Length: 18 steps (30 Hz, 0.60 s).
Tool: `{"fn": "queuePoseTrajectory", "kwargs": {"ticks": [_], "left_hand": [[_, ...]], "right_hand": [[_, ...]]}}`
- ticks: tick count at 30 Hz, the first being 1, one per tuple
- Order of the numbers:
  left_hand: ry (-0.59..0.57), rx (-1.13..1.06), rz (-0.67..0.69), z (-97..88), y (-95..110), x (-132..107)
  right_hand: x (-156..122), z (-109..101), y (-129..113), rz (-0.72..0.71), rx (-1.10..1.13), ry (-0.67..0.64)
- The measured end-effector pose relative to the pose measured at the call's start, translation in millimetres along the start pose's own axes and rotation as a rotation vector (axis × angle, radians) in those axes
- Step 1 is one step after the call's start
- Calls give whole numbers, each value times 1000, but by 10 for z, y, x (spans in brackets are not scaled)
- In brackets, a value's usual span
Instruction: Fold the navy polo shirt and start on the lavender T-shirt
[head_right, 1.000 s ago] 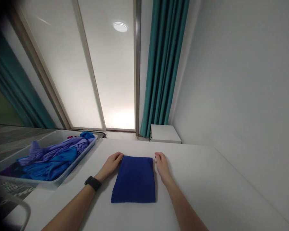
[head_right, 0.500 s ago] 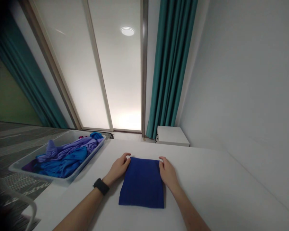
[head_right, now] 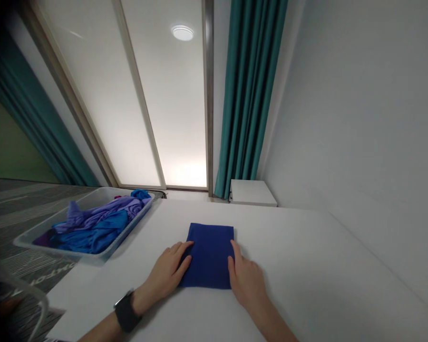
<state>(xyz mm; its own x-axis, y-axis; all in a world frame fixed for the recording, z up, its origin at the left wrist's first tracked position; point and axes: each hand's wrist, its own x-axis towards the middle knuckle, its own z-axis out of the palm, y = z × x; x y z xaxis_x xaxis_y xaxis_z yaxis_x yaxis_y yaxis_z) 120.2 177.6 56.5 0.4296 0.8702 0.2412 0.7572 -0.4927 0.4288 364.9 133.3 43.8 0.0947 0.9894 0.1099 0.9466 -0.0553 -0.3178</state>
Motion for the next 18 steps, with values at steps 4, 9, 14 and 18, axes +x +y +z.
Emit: {"fn": "queuePoseTrajectory", "kwargs": {"ticks": [4, 9, 14, 18], "left_hand": [[6, 47, 15, 42, 18, -196], [10, 86, -9, 153, 2, -329], [20, -71, -80, 221, -43, -338], [-8, -225, -219, 93, -105, -344]], "right_hand": [[-185, 91, 13, -34, -34, 89], [-245, 295, 59, -112, -2, 248], [-238, 397, 78, -140, -5, 281], [-250, 359, 142, -169, 42, 360]]}}
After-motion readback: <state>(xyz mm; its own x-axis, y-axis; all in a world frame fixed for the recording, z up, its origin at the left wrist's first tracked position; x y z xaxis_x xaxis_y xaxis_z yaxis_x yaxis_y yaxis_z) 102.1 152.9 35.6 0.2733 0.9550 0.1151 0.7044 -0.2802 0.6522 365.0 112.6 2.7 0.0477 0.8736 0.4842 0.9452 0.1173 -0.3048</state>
